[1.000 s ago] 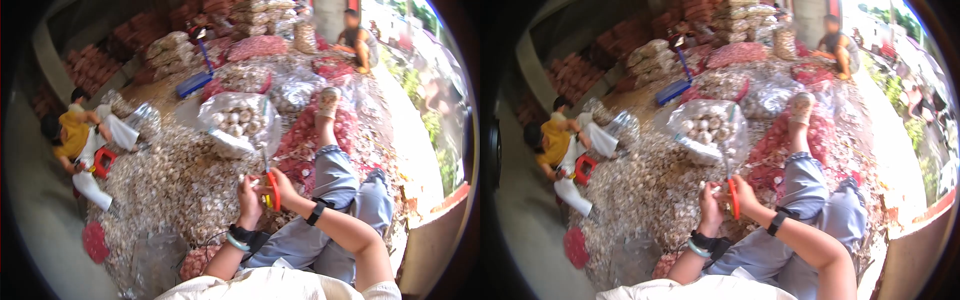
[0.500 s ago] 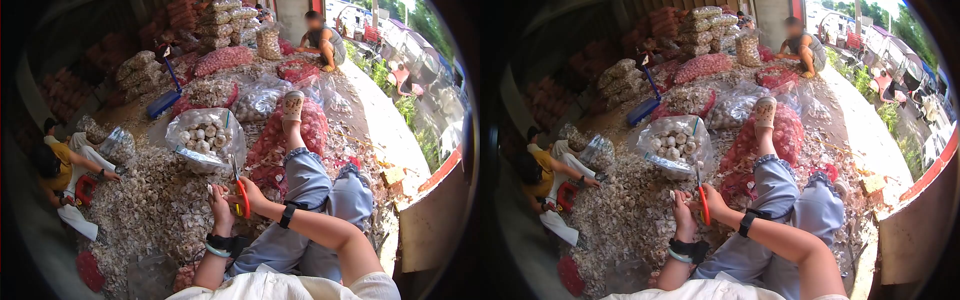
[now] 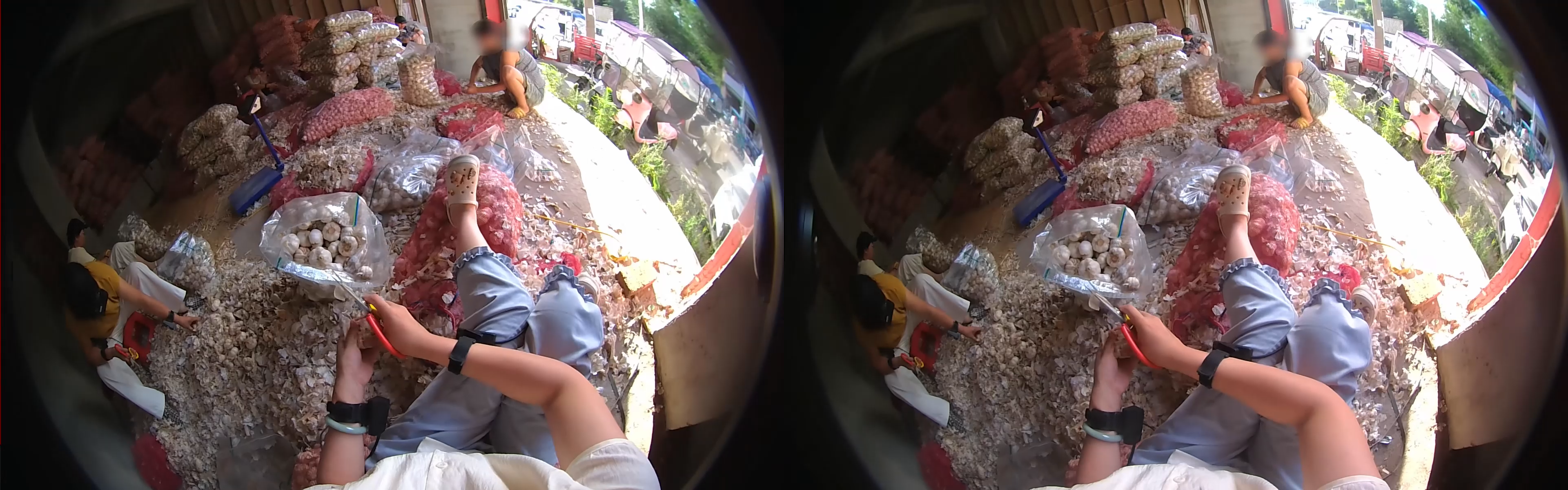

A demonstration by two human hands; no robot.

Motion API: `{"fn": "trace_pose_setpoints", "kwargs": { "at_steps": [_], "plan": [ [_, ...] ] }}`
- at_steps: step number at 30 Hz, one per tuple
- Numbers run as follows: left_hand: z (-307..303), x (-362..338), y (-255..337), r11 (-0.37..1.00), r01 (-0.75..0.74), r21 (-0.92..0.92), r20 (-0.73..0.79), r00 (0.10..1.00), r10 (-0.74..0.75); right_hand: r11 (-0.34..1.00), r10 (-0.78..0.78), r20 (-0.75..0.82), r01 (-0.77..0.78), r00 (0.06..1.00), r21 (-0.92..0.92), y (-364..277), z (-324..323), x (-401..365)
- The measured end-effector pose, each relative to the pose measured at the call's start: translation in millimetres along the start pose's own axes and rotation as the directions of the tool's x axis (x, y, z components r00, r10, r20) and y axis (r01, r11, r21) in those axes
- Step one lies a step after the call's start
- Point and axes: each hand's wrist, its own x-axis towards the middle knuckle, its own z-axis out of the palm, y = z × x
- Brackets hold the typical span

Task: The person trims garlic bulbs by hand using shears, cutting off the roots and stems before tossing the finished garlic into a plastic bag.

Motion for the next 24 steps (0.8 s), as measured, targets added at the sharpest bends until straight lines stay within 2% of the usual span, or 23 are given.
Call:
{"fn": "trace_pose_setpoints", "kwargs": {
  "at_steps": [1, 2, 3, 5, 6, 8, 10, 12, 14, 15, 16, 18, 20, 21, 22, 24],
  "plan": [
    [-4.7, 1.7, -0.3, 0.999, 0.032, -0.030, -0.054, 0.998, -0.034, 0.997, 0.067, 0.028, -0.068, 0.997, 0.035, -2.4, -0.5, -1.3],
    [-8.0, 3.2, -2.0, 0.996, 0.064, -0.062, -0.108, 0.992, -0.070, 0.997, 0.069, 0.025, -0.070, 0.997, 0.033, -1.2, -0.2, -1.3],
    [-4.2, 2.2, -2.9, 0.999, 0.040, 0.000, -0.153, 0.987, -0.039, 1.000, 0.019, -0.002, -0.019, 1.000, 0.023, -2.1, -0.9, -0.6],
    [-6.5, 5.9, -4.7, 1.000, 0.007, -0.015, -0.152, 0.988, -0.009, 0.998, -0.056, -0.101, 0.057, 0.993, 0.008, -5.3, 0.8, -2.5],
    [-9.0, 6.6, -6.7, 0.999, -0.030, -0.033, -0.156, 0.987, 0.024, 0.999, -0.051, -0.095, 0.052, 0.994, 0.010, 0.6, 2.1, -3.7],
    [-13.7, 8.3, -9.2, 0.998, -0.057, -0.033, -0.186, 0.981, 0.050, 0.971, 0.233, 0.016, -0.233, 0.972, 0.056, 3.3, 4.6, -2.7],
    [-18.7, 8.7, -9.2, 0.993, -0.116, -0.015, -0.201, 0.973, 0.110, 0.927, 0.329, 0.041, -0.331, 0.944, 0.177, 2.1, 6.4, -7.9],
    [4.0, 1.5, -4.4, 0.984, -0.156, -0.082, -0.278, 0.952, 0.128, 0.906, 0.312, 0.050, -0.313, 0.949, 0.284, 11.6, 11.6, -8.7],
    [-6.3, 2.3, -12.4, 0.971, -0.209, -0.116, -0.286, 0.943, 0.169, 0.902, 0.327, 0.117, -0.346, 0.938, 0.257, 3.6, 6.1, -6.2],
    [-9.2, 2.6, -12.0, 0.974, -0.174, -0.143, -0.270, 0.954, 0.131, 0.906, 0.301, 0.140, -0.328, 0.943, 0.266, 5.8, 5.4, -5.9],
    [0.9, -1.5, -9.9, 0.957, -0.211, -0.200, -0.337, 0.932, 0.135, 0.901, 0.304, 0.136, -0.331, 0.943, 0.280, 0.2, 4.8, -5.9],
    [2.9, -2.0, -13.7, 0.960, -0.241, -0.143, -0.461, 0.874, 0.150, 0.931, 0.212, 0.148, -0.246, 0.966, 0.270, 0.1, 4.5, -6.9],
    [-3.7, -3.2, -17.5, 0.961, -0.219, -0.166, -0.468, 0.876, 0.119, 0.910, 0.230, 0.195, -0.281, 0.954, 0.303, 3.0, 7.6, -9.9],
    [-22.9, 2.7, -27.7, 0.962, -0.209, -0.174, -0.379, 0.916, 0.130, 0.885, 0.246, 0.206, -0.306, 0.947, 0.352, 10.0, 10.9, -10.2],
    [-17.8, 0.1, -23.1, 0.974, -0.188, -0.124, -0.346, 0.929, 0.135, 0.884, 0.269, 0.182, -0.317, 0.946, 0.343, 7.2, 10.6, -9.5],
    [-18.7, 1.0, -24.1, 0.968, -0.162, -0.192, -0.319, 0.943, 0.094, 0.865, 0.275, 0.162, -0.317, 0.948, 0.390, 15.4, 13.9, -8.5]
  ]
}}
